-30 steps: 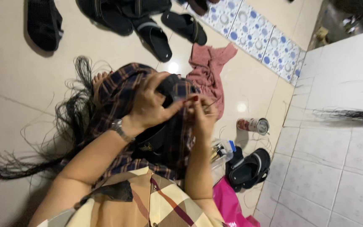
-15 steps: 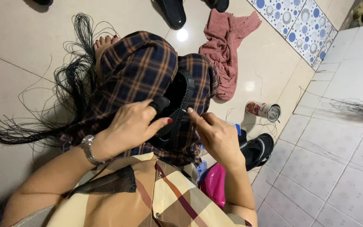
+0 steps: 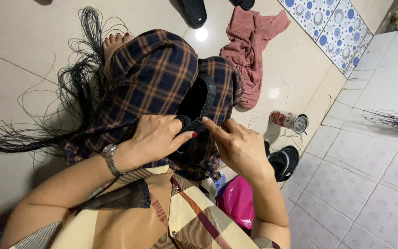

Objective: The person sews the edge of a black shoe by hand, pulling a long thread through a hole with a needle.

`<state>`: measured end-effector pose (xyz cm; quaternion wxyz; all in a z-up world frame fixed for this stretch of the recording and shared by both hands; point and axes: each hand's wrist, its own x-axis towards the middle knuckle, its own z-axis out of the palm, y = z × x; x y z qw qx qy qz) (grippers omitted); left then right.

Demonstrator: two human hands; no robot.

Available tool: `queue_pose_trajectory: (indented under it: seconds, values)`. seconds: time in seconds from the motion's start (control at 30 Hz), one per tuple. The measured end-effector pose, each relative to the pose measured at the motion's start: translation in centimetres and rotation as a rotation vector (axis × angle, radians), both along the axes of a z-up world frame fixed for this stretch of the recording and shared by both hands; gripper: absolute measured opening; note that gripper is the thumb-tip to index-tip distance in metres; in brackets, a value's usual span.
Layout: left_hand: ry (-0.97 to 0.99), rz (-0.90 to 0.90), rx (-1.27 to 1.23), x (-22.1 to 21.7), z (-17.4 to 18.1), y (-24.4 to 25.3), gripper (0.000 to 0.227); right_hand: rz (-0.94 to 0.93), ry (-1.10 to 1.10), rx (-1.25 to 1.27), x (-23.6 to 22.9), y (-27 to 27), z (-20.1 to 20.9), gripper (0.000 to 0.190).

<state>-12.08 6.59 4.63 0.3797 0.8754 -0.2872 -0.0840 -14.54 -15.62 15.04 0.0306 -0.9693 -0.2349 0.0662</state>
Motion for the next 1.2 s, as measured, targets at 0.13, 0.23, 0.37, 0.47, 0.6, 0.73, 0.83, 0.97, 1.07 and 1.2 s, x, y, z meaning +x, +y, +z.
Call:
queue_pose_trajectory:
  seconds: [0.13, 0.23, 0.37, 0.47, 0.6, 0.73, 0.83, 0.97, 1.07, 1.2]
  values:
    - [0.027, -0.012, 0.009, 0.3, -0.2, -0.3, 0.055, 0.016, 0.057, -0.050, 1.1, 0.9, 1.6, 0.050]
    - [-0.002, -0.042, -0.009, 0.5, -0.4, -0.7, 0.051, -0.002, 0.170, -0.207, 1.5, 2.3, 2.9, 0.053]
    - [-0.176, -0.081, -0.033, -0.7, -2.2, -2.0, 0.034, -0.066, 0.398, -0.521, 1.0, 4.5, 3.0, 0.062]
    - [-0.240, -0.100, -0.019, -0.8, -3.0, -2.1, 0.031, -0.082, 0.484, -0.542, 1.3, 5.7, 3.4, 0.060]
    - [-0.262, -0.101, -0.034, -0.5, -2.1, -2.0, 0.030, -0.032, 0.429, -0.423, 0.6, 4.3, 0.6, 0.057]
    - [-0.092, -0.195, -0.055, -0.1, -0.9, 0.4, 0.031, -0.002, 0.168, -0.243, -0.2, 2.4, -1.2, 0.048]
    - [-0.057, -0.138, -0.003, 0.4, 0.6, 3.6, 0.036, -0.010, 0.096, -0.231, -1.4, 2.8, -0.7, 0.044]
    - [0.064, -0.029, -0.335, 1.8, 2.3, 5.2, 0.042, -0.004, 0.104, -0.299, -0.8, 4.6, -0.5, 0.041]
    - [0.877, -0.108, -0.904, 1.4, 5.7, 4.3, 0.015, -0.015, 0.221, -0.229, -1.3, 3.4, -1.1, 0.039]
    - [0.735, -0.004, -0.647, 1.4, 3.7, 3.6, 0.015, -0.063, 0.303, -0.112, -1.3, 2.4, -1.9, 0.035]
